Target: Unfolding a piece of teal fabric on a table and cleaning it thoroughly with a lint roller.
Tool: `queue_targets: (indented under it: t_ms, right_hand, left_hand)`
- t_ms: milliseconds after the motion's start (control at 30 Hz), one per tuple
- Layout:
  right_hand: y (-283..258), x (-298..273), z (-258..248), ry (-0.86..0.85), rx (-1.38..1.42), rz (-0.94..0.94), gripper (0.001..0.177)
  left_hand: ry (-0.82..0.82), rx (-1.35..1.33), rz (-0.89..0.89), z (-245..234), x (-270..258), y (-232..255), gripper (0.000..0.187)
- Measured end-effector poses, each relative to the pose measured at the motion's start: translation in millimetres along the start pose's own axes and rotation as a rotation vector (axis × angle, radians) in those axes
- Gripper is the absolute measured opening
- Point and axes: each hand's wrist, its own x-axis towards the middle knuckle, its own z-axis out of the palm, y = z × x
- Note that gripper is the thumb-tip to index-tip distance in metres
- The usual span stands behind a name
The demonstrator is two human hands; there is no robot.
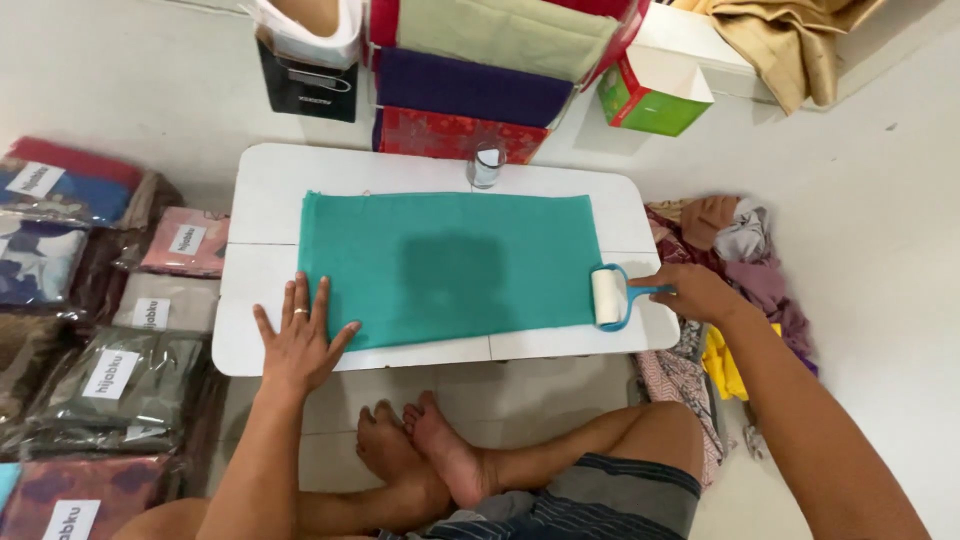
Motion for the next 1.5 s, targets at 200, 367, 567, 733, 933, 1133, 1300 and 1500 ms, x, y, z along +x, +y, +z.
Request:
queue_targets:
  t_ms: [200,367,567,733,933,1133,1300,1500]
  right_hand:
    - [-136.3,29.2,-3.7,-0.045,-0.169,-0.276,0.041]
    - [-241.2,77.6,39.3,-0.039,-0.285,-0.439,0.042]
    - [-367.2,116.8,72.0,0.065,-0.196,-0.565,0.043]
    - [-396.6,122.3,75.1,0.065,0.002,-0.635,0.042]
    - [-301.8,104.1,-3.8,0.11,-0.058,-0.435,0.04]
    - [-193.2,134.6,-26.7,0.064,-0.208,-0.272,0.038]
    - [-254.2,175.8,-18.7,-0.025,-0.104,-0.357,0.041]
    - [-368.2,229.0,17.7,-0.025,-0.073,-0.537,0.045]
  left_hand:
    - [0.118,-0.26,-0.081,-41.6,-6.6,4.8,0.076]
    - [0.302,-0.29,-0.091,-38.2,-3.7,-16.2,0.063]
    - [0.277,-0.242,-0.122,-26.6,1.6,-28.6,0.073]
    - [0.341,-0.186,-0.059,-28.0,6.9,-26.7,0.081]
    - [0.219,-0.137,0.063,-27.3,-2.7,-2.2,0.065]
    - [-0.014,0.073,0.104,-6.3,-6.7,4.0,0.077]
    - [0.024,0.044,0.087,-13.8,-10.7,8.6,0.077]
    - [0.027,0.011,0.127,-21.2,-12.3,8.0,0.076]
